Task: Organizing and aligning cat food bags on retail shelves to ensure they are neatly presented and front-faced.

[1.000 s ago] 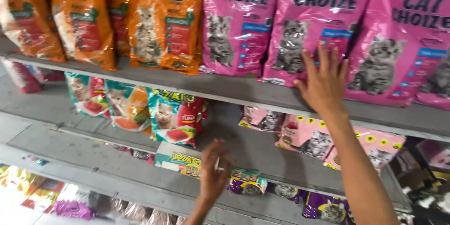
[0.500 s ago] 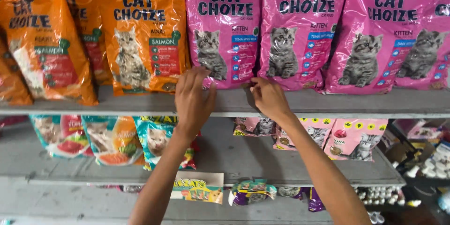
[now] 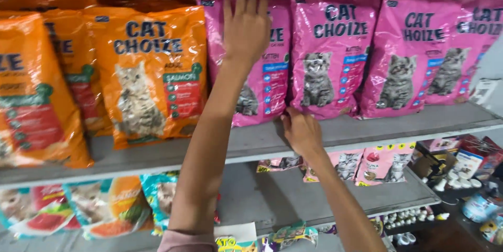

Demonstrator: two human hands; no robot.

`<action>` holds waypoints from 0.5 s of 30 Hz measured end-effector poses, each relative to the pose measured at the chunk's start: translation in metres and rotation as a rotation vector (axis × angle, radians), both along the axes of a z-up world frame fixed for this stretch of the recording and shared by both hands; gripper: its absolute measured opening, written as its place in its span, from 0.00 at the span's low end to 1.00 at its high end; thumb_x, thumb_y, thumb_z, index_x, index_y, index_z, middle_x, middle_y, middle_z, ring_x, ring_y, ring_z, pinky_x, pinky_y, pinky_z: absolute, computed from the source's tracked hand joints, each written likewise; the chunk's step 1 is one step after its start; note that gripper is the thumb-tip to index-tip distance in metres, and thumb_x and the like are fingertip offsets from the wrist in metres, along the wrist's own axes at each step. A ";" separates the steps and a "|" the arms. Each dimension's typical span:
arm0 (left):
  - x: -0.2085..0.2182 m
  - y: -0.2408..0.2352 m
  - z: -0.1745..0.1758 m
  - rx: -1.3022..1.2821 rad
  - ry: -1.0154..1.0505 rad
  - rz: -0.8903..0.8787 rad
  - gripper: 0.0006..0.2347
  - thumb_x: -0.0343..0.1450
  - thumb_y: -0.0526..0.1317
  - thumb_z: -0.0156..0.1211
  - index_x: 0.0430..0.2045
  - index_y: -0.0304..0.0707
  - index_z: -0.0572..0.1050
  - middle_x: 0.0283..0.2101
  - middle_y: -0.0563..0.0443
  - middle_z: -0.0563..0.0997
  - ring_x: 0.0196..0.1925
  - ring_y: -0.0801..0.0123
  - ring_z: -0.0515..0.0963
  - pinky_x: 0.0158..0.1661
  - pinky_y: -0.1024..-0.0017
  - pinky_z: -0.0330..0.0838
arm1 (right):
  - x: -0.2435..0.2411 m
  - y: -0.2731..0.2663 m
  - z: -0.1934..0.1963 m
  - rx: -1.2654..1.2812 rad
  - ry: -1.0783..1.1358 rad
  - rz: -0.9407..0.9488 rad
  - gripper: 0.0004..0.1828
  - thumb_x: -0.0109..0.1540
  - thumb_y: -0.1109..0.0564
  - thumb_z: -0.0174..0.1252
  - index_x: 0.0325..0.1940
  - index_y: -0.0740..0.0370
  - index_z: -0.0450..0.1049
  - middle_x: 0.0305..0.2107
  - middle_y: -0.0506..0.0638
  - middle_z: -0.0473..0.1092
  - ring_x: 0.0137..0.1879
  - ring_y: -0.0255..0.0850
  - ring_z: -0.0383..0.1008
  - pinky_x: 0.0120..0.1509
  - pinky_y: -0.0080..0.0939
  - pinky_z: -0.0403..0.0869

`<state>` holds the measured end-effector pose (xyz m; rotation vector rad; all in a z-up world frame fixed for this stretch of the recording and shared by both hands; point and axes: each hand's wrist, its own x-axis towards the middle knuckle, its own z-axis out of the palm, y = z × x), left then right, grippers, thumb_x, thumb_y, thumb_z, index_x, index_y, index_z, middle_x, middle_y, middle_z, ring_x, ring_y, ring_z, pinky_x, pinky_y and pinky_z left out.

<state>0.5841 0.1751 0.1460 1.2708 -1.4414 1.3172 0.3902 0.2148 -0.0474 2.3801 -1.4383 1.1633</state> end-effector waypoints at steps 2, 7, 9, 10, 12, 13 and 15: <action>0.000 -0.014 0.016 0.097 0.044 0.008 0.18 0.76 0.47 0.47 0.56 0.38 0.73 0.58 0.37 0.77 0.67 0.42 0.66 0.64 0.35 0.51 | -0.001 0.005 0.005 0.034 0.000 0.000 0.12 0.65 0.52 0.53 0.50 0.55 0.74 0.32 0.66 0.77 0.38 0.72 0.75 0.40 0.71 0.71; -0.005 -0.035 0.043 0.317 0.157 0.043 0.20 0.77 0.50 0.41 0.53 0.41 0.77 0.61 0.36 0.74 0.64 0.41 0.67 0.66 0.33 0.45 | 0.000 0.008 0.008 0.052 0.011 0.020 0.11 0.66 0.54 0.54 0.51 0.58 0.73 0.33 0.64 0.77 0.37 0.70 0.77 0.38 0.68 0.73; -0.010 -0.047 0.046 0.314 0.123 -0.033 0.19 0.75 0.50 0.44 0.44 0.41 0.81 0.59 0.39 0.75 0.64 0.43 0.65 0.63 0.32 0.52 | 0.000 0.012 0.010 0.080 -0.002 0.030 0.12 0.66 0.54 0.53 0.51 0.60 0.73 0.32 0.64 0.77 0.36 0.70 0.76 0.38 0.67 0.71; -0.014 -0.060 0.044 0.316 0.128 -0.034 0.19 0.75 0.50 0.44 0.44 0.41 0.81 0.59 0.39 0.75 0.64 0.43 0.65 0.63 0.32 0.52 | 0.000 0.012 0.009 0.082 0.004 0.029 0.12 0.66 0.54 0.53 0.51 0.60 0.73 0.32 0.64 0.77 0.36 0.70 0.76 0.38 0.67 0.71; -0.022 -0.086 0.042 0.190 0.045 0.037 0.17 0.71 0.48 0.51 0.48 0.40 0.79 0.54 0.43 0.79 0.59 0.48 0.70 0.60 0.33 0.56 | 0.001 0.012 0.009 0.067 -0.016 0.026 0.12 0.66 0.54 0.54 0.52 0.60 0.72 0.32 0.64 0.77 0.36 0.70 0.76 0.37 0.67 0.71; -0.025 -0.085 0.044 0.188 0.048 0.034 0.17 0.71 0.48 0.51 0.48 0.40 0.79 0.54 0.43 0.79 0.59 0.48 0.70 0.60 0.33 0.56 | 0.000 0.012 0.011 0.065 -0.014 0.024 0.12 0.66 0.54 0.54 0.52 0.60 0.72 0.32 0.64 0.77 0.36 0.70 0.76 0.37 0.67 0.71; -0.031 -0.082 0.046 0.249 -0.001 0.000 0.09 0.67 0.42 0.55 0.22 0.46 0.83 0.36 0.41 0.86 0.58 0.47 0.74 0.60 0.34 0.58 | 0.000 0.013 0.011 0.063 0.004 0.047 0.11 0.67 0.55 0.54 0.50 0.62 0.72 0.29 0.62 0.77 0.32 0.67 0.76 0.33 0.63 0.71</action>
